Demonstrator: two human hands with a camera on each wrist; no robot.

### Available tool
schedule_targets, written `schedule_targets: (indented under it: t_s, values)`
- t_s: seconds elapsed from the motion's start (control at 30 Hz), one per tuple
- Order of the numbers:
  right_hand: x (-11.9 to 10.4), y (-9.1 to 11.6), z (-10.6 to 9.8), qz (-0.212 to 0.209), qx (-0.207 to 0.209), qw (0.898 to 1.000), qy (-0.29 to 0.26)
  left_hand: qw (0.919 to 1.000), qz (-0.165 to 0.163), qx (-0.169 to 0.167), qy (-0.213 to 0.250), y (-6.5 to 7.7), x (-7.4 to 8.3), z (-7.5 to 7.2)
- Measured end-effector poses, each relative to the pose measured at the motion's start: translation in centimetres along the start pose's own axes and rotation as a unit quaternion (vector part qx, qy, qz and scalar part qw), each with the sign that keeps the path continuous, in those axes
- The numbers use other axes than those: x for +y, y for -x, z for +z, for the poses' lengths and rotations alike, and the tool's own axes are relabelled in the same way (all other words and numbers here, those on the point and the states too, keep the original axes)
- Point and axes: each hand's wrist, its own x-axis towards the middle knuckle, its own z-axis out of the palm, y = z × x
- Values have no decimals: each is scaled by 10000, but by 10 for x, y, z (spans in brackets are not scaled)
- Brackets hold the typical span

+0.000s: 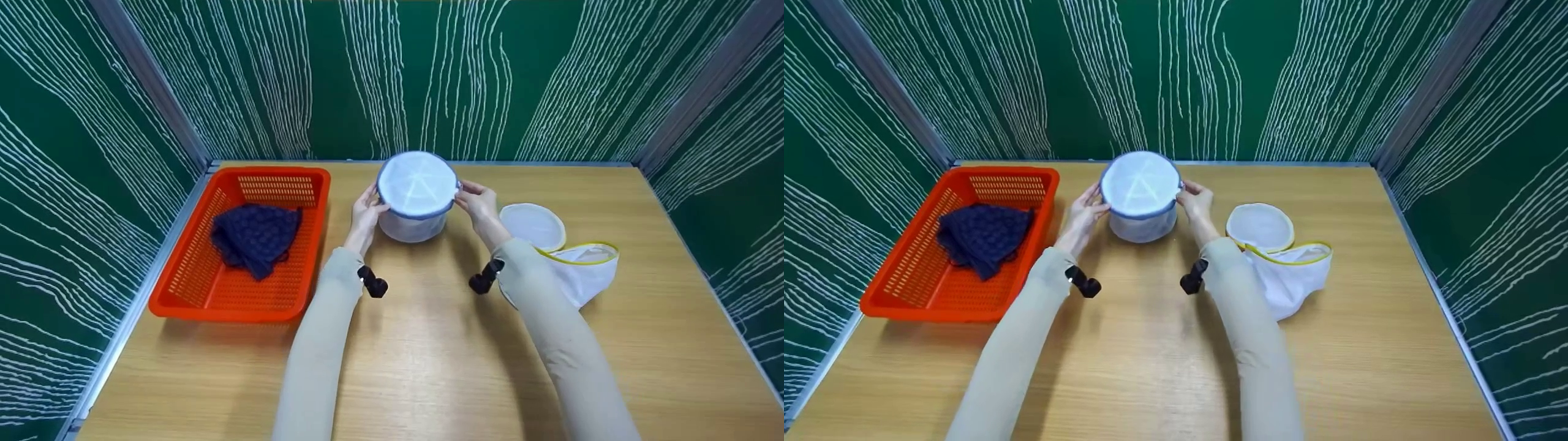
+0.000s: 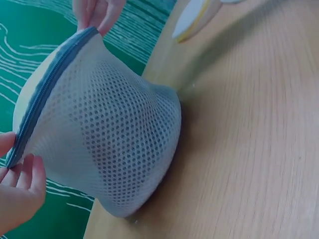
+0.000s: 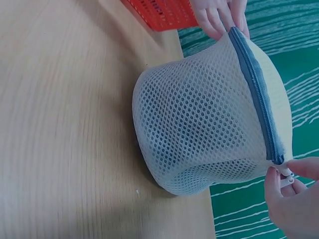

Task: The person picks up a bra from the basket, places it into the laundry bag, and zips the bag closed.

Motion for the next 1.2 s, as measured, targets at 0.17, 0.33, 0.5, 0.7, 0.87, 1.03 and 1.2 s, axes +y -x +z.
schedule_targets:
  t_s: [0.17, 0.33, 0.5, 0.7, 0.87, 1.03, 1.2]
  values:
    - [0, -3, 2, 30, -12, 10000, 60, 9990, -11, 39, -443, 1, 3, 1]
    - [-2, -4, 0, 57, -71, 9993, 368, 9965, 307, 215, -750, -19, -14, 2]
    - [-5, 4, -6, -347, -113, 9897, 1381, 9873, 764, 286, -1361, -44, -41, 1]
    - [-13, 18, -14, -925, 27, 9654, 2440, 9709, 1027, 597, -2079, -3, -9, 23]
    - [-25, 33, -25, -1161, 62, 9438, 3093, 9504, 1791, 1037, -2322, 19, -7, 36]
    - [-40, 54, -46, -1593, -298, 9247, 3446, 9184, 2601, 1223, -2718, 39, -16, 51]
    - [-55, 76, -72, -2126, -727, 8959, 3832, 9052, 3183, 743, -2714, 55, -28, 69]
